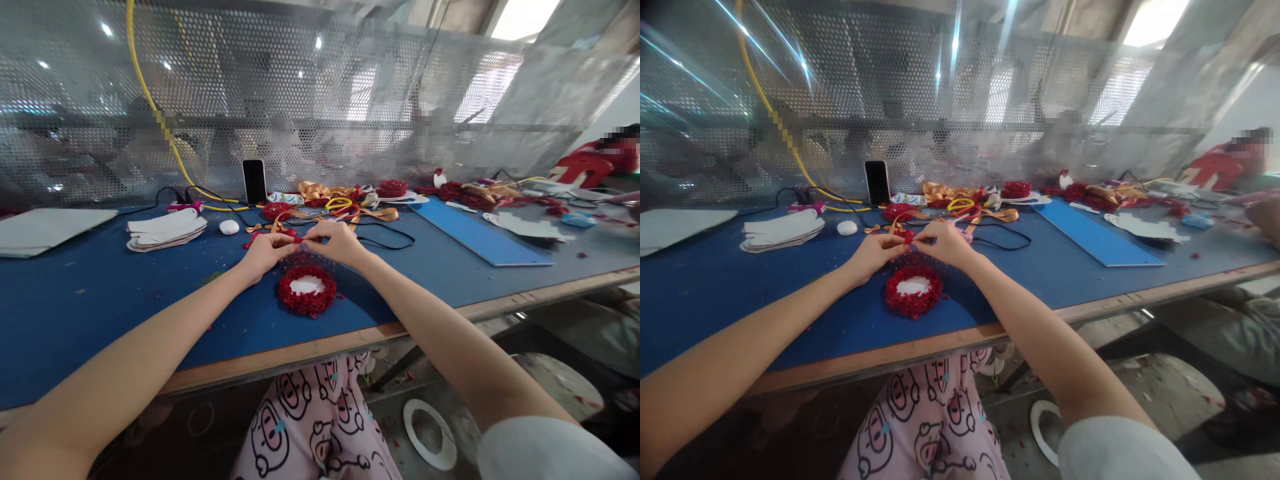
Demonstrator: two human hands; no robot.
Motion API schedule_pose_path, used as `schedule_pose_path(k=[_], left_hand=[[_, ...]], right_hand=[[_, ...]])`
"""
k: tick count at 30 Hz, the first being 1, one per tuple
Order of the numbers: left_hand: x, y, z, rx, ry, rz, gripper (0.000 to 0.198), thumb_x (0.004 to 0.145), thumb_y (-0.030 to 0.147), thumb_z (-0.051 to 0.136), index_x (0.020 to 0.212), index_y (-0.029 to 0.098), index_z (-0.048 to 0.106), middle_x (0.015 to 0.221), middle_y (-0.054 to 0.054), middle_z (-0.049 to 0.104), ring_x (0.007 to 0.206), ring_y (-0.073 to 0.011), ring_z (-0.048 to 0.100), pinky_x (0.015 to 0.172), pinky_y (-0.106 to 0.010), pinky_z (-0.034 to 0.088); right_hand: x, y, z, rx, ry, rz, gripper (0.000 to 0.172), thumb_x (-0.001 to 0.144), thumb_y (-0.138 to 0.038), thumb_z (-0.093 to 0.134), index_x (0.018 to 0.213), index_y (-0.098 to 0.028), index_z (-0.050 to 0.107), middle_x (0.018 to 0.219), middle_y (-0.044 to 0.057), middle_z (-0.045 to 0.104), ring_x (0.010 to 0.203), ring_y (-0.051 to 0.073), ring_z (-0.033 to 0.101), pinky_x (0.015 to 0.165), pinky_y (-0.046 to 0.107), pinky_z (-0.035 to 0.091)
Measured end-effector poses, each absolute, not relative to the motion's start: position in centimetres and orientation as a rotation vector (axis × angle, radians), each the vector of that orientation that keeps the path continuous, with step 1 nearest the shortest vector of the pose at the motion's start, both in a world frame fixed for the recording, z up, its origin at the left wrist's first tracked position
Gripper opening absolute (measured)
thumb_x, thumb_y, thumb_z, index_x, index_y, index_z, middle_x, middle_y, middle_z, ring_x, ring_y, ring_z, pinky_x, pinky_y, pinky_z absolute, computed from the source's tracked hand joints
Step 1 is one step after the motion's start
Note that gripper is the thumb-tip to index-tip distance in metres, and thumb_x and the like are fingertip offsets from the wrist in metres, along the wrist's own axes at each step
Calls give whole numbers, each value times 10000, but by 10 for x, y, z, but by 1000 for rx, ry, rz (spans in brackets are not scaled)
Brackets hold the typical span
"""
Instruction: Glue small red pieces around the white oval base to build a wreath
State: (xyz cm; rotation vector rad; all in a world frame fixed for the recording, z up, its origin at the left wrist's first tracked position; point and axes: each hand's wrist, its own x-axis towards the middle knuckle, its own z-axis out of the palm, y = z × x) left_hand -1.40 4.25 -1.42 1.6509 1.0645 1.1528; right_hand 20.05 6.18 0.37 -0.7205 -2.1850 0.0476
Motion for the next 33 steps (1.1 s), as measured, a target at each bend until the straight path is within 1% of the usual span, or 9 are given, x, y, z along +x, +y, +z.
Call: schedule_pose_path(k=[10,14,16,19,29,33], left_hand=[[-14,44,-15,1597,1075,1195,375,631,423,852,873,151,765,681,-10,684,597,-116,522,600,-266,399],[-14,43,-14,1581,1084,1198,372,628,432,848,851,148,757,660,-1,668,573,-106,496,578,-261,381],[-15,43,-14,1577,1082,1192,379,627,438,848,852,148,755,663,-2,669,570,-105,494,571,-260,376],[-15,43,-14,1585,1082,1186,383,629,441,849,858,148,757,674,-8,679,571,-107,501,570,-260,381],[-13,39,-12,1605,1111,1189,359,637,434,852,828,142,768,681,-18,696,573,-108,521,579,-260,403],[-14,41,-13,1577,1092,1202,438,607,457,876,889,137,777,756,-42,731,630,-123,561,612,-263,413]], right_hand=[[200,61,4,-723,-2178,60,132,847,-277,670,829,-211,783,819,33,766,764,166,691,776,305,519],[202,63,3,-748,-2184,57,137,829,-300,708,864,-195,789,834,45,768,783,174,704,768,297,524],[202,64,2,-763,-2201,41,137,811,-298,732,877,-195,793,844,50,773,799,187,712,790,311,528],[203,65,2,-777,-2212,27,117,807,-277,735,876,-207,797,843,47,777,813,196,716,814,325,531],[200,64,1,-737,-2157,109,130,831,-306,708,830,-208,792,809,37,767,775,172,699,778,303,530],[200,63,1,-728,-2145,142,131,838,-298,698,833,-208,793,797,30,761,755,161,690,762,293,521]])
